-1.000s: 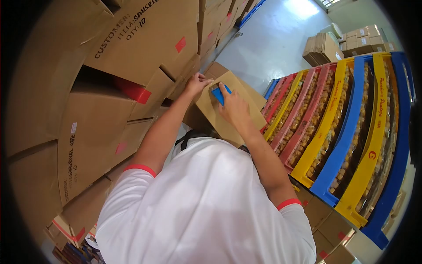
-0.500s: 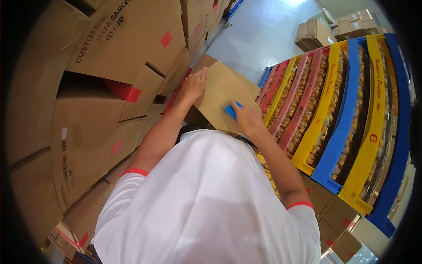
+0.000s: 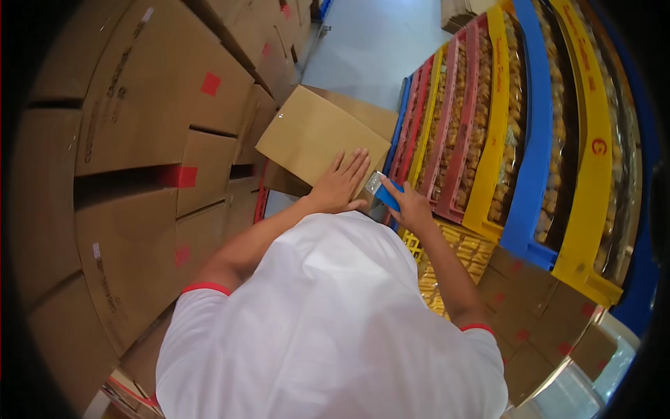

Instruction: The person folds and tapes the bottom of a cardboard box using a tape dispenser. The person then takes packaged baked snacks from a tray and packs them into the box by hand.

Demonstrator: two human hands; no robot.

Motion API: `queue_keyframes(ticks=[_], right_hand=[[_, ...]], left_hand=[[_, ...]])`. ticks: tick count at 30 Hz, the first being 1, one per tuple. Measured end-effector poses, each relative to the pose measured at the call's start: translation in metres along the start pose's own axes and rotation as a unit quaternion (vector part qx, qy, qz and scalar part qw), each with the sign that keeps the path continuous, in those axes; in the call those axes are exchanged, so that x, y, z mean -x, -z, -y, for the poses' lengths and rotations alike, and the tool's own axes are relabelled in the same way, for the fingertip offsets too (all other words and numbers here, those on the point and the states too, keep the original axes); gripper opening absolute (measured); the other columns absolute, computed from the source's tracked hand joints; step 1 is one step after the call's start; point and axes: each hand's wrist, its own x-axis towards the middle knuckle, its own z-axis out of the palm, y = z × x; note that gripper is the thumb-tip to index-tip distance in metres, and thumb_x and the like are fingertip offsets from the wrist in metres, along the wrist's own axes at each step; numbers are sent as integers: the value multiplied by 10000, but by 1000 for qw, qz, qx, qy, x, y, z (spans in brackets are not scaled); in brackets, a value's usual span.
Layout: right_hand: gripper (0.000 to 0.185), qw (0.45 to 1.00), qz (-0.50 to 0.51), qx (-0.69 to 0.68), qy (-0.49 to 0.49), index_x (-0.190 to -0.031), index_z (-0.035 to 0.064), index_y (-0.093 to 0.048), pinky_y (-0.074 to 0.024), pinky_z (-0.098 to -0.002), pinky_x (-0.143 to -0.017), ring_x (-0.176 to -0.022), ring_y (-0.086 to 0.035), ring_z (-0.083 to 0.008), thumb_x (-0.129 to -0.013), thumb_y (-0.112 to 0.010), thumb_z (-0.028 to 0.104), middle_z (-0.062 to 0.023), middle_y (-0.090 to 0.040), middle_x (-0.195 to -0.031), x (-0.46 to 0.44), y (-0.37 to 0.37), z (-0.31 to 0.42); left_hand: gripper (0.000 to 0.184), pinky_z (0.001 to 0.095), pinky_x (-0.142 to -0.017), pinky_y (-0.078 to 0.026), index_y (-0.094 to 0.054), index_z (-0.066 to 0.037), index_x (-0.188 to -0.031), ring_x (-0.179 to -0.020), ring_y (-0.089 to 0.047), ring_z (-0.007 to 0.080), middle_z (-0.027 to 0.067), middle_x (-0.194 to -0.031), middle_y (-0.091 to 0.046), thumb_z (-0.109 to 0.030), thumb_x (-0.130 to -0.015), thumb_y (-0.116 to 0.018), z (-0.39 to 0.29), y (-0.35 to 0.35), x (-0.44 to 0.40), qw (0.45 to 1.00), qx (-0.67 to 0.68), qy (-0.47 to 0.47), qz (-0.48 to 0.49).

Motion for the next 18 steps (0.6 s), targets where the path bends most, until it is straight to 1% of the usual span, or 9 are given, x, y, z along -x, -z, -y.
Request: queue_keyframes(ticks=[3,5,7,8,10,12,14,17,18], right_hand=[[875,999,20,12,-34,-1562,331,-397,-558,-478,-675,-811,-664,-349,-796,-782,156,-145,-539,-965,-1,15,4],[854,998,39,3,-46,-1561,328,-398,-561,-481,-684,-839,-666,-358,-809,-769,162,-165,-550,-970,7,49,16],[823,991,105,6,-83,-1558,317,-405,-566,-467,-689,-836,-670,-370,-826,-746,158,-194,-558,-959,24,80,29],[823,991,102,1,-88,-1558,317,-405,-566,-467,-689,-836,-670,-370,-826,-746,158,-194,-558,-959,28,79,28],[718,991,101,30,-81,-1523,247,-458,-573,-456,-681,-818,-683,-361,-855,-700,146,-198,-595,-940,35,79,24],[686,991,85,65,-85,-1511,232,-470,-573,-461,-674,-788,-690,-358,-867,-700,165,-184,-610,-957,22,36,14],[656,989,69,94,-89,-1499,217,-483,-574,-467,-667,-759,-697,-354,-880,-699,184,-171,-626,-974,-6,4,18],[615,985,98,89,-111,-1458,168,-509,-586,-469,-683,-813,-718,-333,-869,-686,152,-169,-665,-1011,-38,-31,15],[584,966,170,179,-70,-1432,160,-528,-590,-466,-688,-845,-724,-327,-870,-686,162,-169,-680,-1001,-44,-55,2]], left_hand=[[896,537,-1254,-148,-245,83,-1566,-1557,-198,353,243,-1653,-242,-333,-889,-659,-12,-10,-5,999,-15,-26,-25],[890,535,-1253,-161,-255,84,-1563,-1555,-202,355,250,-1649,-245,-297,-871,-667,-14,-15,-5,997,-59,2,-40],[880,537,-1253,-167,-269,58,-1570,-1553,-210,353,212,-1658,-255,-252,-850,-669,-16,-15,-3,998,-56,1,-27],[871,550,-1251,-166,-273,37,-1576,-1553,-213,346,184,-1664,-259,-235,-847,-663,-18,-15,-2,997,-73,-1,-21],[863,563,-1249,-164,-278,17,-1583,-1554,-217,338,157,-1670,-263,-219,-844,-657,-23,-10,-4,996,-92,-15,-15],[812,594,-1242,-162,-320,-13,-1577,-1554,-223,320,116,-1677,-263,-201,-854,-638,-30,-7,-7,991,-123,-43,22],[789,603,-1238,-163,-340,-12,-1568,-1555,-222,317,118,-1679,-256,-192,-858,-631,-31,-16,-11,988,-138,-60,20],[719,613,-1231,-169,-399,-8,-1537,-1555,-222,314,126,-1677,-256,-207,-884,-624,-33,-17,-15,980,-179,-77,38],[675,614,-1229,-176,-438,-5,-1515,-1554,-224,314,131,-1673,-263,-231,-906,-623,-34,-16,-20,974,-206,-79,54]])
